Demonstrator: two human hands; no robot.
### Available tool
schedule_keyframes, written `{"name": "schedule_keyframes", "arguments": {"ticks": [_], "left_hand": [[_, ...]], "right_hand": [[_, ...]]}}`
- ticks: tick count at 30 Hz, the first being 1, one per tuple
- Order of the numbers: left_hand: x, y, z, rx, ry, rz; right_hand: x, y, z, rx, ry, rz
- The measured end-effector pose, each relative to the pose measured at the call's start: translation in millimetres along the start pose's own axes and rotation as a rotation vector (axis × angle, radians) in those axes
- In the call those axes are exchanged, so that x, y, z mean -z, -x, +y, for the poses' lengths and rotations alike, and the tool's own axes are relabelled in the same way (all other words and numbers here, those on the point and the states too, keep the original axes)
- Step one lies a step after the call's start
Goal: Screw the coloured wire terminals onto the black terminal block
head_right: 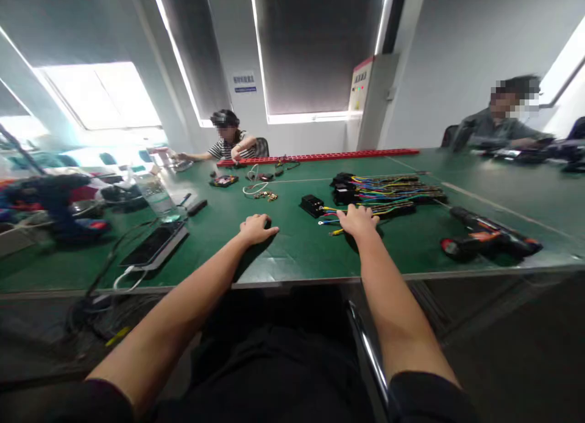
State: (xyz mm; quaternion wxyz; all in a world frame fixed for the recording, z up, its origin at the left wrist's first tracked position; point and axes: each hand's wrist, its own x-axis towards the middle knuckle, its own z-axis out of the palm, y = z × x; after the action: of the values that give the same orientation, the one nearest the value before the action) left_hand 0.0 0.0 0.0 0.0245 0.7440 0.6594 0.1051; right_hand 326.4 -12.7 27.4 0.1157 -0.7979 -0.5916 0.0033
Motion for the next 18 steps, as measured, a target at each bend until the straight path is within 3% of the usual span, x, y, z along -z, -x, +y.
{"name": "schedule_keyframes", "arguments": {"ticks": [18], "left_hand": [[-4.2,-0.1,4.6,0.012,0.037,-0.026]], "right_hand": [[-1.0,-0.9,-3.3,0.012,0.006,-0.002]]}}
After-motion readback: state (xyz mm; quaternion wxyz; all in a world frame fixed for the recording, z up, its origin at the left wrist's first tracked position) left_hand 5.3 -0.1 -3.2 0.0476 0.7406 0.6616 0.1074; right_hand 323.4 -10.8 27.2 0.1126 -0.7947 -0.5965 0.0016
